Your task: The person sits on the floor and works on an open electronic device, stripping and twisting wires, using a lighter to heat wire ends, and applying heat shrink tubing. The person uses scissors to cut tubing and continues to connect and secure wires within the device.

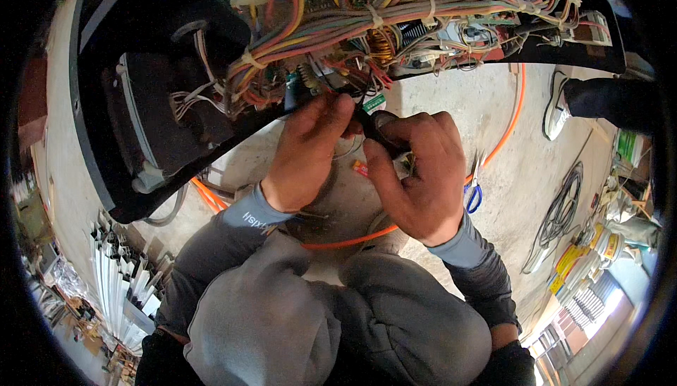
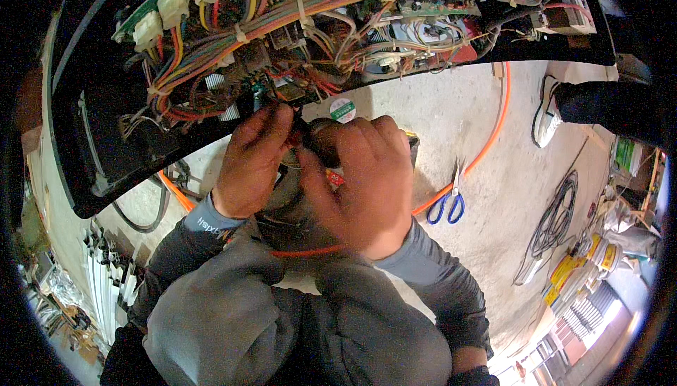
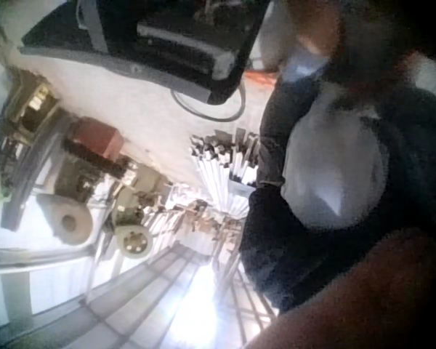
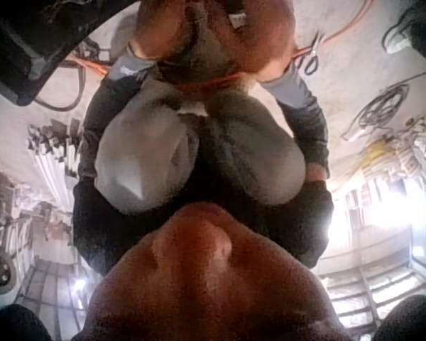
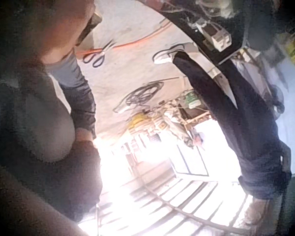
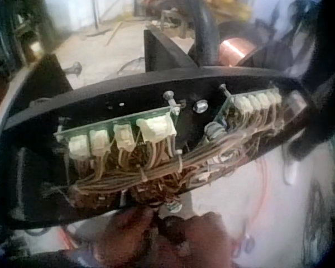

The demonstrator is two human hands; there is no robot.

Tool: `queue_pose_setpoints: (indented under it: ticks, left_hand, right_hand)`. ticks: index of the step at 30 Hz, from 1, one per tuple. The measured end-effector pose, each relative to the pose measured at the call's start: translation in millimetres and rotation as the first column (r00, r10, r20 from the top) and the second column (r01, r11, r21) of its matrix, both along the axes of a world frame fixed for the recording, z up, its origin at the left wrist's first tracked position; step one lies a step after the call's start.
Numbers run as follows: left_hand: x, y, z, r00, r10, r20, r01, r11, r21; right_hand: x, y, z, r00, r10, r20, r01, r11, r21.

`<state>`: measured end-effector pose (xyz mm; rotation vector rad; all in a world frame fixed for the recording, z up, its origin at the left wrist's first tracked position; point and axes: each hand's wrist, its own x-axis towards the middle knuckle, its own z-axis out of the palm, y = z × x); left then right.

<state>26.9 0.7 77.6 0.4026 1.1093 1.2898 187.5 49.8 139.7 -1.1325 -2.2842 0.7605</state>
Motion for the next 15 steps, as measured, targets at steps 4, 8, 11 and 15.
queue_pose_setpoints:
  ticks: [4,8,11,15]
  left_hand:
    - [-4,-6,-9,1.0,-0.019,-0.013,0.018,0.998,-0.06]
    - [-12,-7,-5,0.998,-0.023,0.056,0.03,0.991,-0.128]
    - [-21,-6,0,0.967,-0.004,0.254,0.044,0.987,-0.153]
    - [-26,0,5,0.893,-0.015,0.45,0.135,0.962,-0.237]
  right_hand:
    - [6,-3,-26,0.98,-0.155,-0.125,0.129,0.972,-0.194]
    - [7,3,-57,0.958,-0.184,-0.221,0.118,0.952,-0.284]
    - [-1,7,-70,0.922,-0.191,-0.336,0.045,0.917,-0.397]
    - [-6,13,-71,0.917,-0.232,-0.323,0.007,0.822,-0.569]
